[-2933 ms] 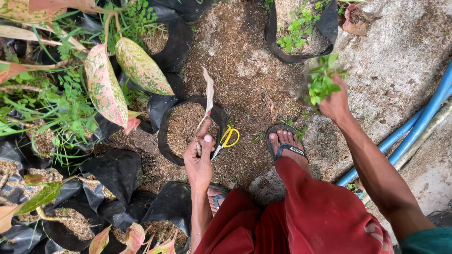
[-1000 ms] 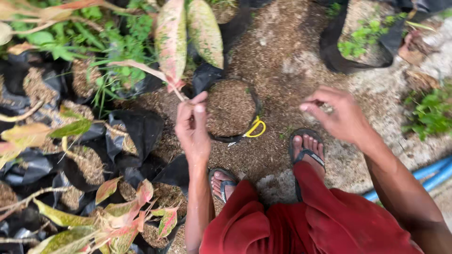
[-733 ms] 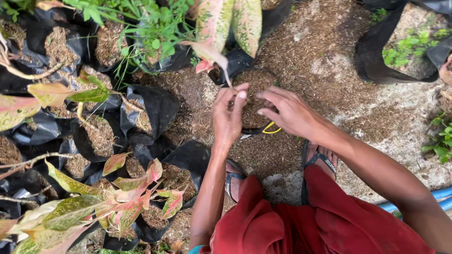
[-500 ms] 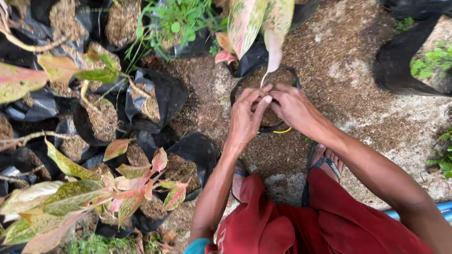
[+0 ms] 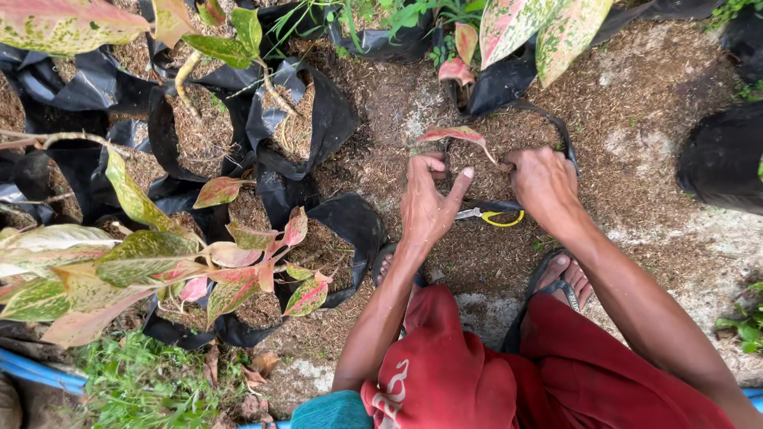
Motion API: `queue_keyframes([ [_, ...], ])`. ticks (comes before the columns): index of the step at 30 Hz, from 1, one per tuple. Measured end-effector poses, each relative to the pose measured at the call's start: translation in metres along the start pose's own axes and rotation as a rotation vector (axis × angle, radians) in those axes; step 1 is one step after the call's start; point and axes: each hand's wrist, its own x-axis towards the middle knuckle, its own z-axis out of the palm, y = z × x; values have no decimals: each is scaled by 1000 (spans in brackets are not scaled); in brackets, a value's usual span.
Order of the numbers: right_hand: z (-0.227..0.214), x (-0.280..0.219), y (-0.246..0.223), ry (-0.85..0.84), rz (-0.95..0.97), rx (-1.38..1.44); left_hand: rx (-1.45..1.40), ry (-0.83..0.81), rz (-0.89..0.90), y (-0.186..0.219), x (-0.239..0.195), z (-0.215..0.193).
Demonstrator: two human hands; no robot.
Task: The person removes weeds from several potted plants in black plastic bags using hands and yellow-handled scissors. They pull out grass and small weeds, trim some leaves, and place the removed material on the ground.
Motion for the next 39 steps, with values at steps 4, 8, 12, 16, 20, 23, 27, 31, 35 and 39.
queue_keyframes([
  [4, -12, -7, 3, -112, 44, 105, 14, -17, -12, -2, 1, -5],
  [8, -12, -11, 9, 256, -331, 87, -4, -68, -77, -9, 0, -7],
  [12, 4, 0, 15, 40, -144, 118, -22, -37, 13, -11, 0, -4],
  [16, -13, -13, 5, 97, -171, -23, -8, -96, -64, -11, -1, -13],
  [20, -11, -10, -15, 161, -180, -205, 49, -117, -53, -17, -2, -6],
  [23, 1, -3, -18, 69, -131, -215, -127, -173, -207, -19, -5, 1],
  [27, 0, -9, -7, 140, -170, -40, -82, -149, -67, -33, -1, 1],
  [31, -9, -23, -5, 198, -294, -18, -28, -171, -119, -32, 0, 4],
  [35, -34, -54, 20, 381, 61, 13, 19, -63, -133, -24, 0, -3],
  [39, -22, -34, 45, -80, 546, 405, 81, -90, -71, -20, 4, -11],
])
